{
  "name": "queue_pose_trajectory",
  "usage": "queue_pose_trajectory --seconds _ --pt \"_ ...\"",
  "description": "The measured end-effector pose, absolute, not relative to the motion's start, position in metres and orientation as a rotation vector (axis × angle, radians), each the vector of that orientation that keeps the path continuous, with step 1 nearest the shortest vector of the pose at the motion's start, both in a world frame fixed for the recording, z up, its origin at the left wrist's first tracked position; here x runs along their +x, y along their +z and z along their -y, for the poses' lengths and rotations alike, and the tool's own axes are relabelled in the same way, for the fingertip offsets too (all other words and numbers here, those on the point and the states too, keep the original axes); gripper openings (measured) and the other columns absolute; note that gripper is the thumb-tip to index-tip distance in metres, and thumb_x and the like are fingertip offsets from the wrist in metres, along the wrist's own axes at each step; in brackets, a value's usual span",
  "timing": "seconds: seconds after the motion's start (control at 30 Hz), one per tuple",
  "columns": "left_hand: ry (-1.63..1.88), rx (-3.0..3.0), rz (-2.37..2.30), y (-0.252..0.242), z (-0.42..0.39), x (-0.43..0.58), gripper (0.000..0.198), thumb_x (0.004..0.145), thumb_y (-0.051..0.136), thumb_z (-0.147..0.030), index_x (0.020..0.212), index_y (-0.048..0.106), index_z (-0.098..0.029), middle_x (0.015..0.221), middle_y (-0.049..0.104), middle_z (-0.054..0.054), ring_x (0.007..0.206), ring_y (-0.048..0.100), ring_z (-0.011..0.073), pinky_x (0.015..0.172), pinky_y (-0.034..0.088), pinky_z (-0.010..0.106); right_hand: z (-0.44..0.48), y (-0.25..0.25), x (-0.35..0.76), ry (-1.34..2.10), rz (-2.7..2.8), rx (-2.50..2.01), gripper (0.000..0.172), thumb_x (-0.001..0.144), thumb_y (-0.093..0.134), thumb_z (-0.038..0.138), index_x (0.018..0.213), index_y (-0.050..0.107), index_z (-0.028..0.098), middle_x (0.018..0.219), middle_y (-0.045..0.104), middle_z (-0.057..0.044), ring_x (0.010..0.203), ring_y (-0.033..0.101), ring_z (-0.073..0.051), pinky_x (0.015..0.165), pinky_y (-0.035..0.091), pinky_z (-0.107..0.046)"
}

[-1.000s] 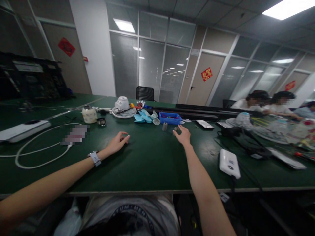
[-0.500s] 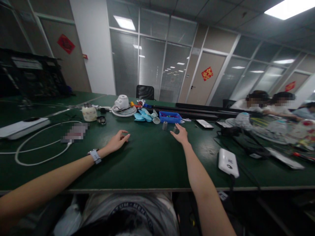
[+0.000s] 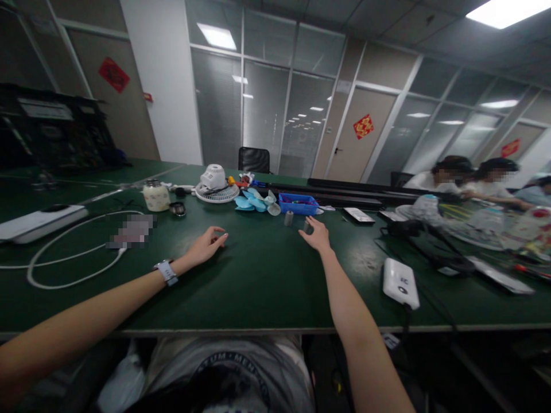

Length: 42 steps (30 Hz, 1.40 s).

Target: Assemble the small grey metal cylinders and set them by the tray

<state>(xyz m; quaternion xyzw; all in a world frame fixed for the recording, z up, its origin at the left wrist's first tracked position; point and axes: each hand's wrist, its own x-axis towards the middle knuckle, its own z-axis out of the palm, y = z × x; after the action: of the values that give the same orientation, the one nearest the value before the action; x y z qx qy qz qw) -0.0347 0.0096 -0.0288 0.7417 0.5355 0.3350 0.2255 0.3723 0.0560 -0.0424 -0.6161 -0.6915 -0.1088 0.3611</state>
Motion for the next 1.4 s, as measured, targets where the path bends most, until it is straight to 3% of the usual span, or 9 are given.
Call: queue_pose_trajectory --seconds 0.23,0.47,0.6,0.93,1.4 --pt "0.907 2.029 -1.473 -0.028 -0.009 -0.034 0.055 0.085 0.04 -0.06 0.12 0.046 -0.018 0.089 0.07 0.007 0.079 0.065 0.0229 0.069 0.046 0.032 -0.043 -0.026 0.335 -0.49 1.657 -1.612 0.051 0.083 0.055 0.039 0.131 0.053 0.023 0.144 0.038 -0.013 0.13 0.038 -0.03 0.105 0.03 -0.049" --pt "0.907 2.033 -1.472 -0.027 -0.008 -0.034 0.054 0.085 0.04 -0.058 0.12 0.046 -0.018 0.089 0.07 0.008 0.08 0.065 0.023 0.068 0.045 0.032 -0.06 -0.036 0.288 -0.137 1.869 -1.815 0.056 0.087 0.046 0.057 0.137 0.046 0.03 0.151 0.025 -0.012 0.134 0.033 -0.033 0.106 0.03 -0.047" --pt "0.904 2.047 -1.454 -0.028 -0.008 -0.035 0.053 0.086 0.04 -0.058 0.12 0.046 -0.018 0.091 0.07 0.008 0.079 0.065 0.0226 0.068 0.045 0.032 -0.074 -0.041 0.289 0.038 1.905 -1.972 0.063 0.087 0.038 0.065 0.141 0.038 0.033 0.152 0.025 -0.012 0.135 0.032 -0.033 0.107 0.027 -0.048" --pt "0.895 2.06 -1.454 -0.028 -0.008 -0.035 0.053 0.086 0.04 -0.058 0.12 0.047 -0.018 0.093 0.07 0.009 0.082 0.065 0.023 0.07 0.046 0.032 -0.086 -0.04 0.287 0.076 1.998 -2.066 0.073 0.086 0.028 0.071 0.146 0.029 0.03 0.15 0.03 -0.014 0.137 0.028 -0.032 0.108 0.023 -0.05" --pt "0.902 2.07 -1.453 -0.027 -0.007 -0.034 0.051 0.086 0.039 -0.056 0.119 0.047 -0.017 0.091 0.069 0.009 0.082 0.065 0.0234 0.071 0.046 0.033 -0.069 -0.038 0.284 -0.002 2.075 -1.953 0.064 0.087 0.032 0.069 0.141 0.038 0.036 0.144 0.038 -0.013 0.134 0.033 -0.03 0.104 0.029 -0.049"
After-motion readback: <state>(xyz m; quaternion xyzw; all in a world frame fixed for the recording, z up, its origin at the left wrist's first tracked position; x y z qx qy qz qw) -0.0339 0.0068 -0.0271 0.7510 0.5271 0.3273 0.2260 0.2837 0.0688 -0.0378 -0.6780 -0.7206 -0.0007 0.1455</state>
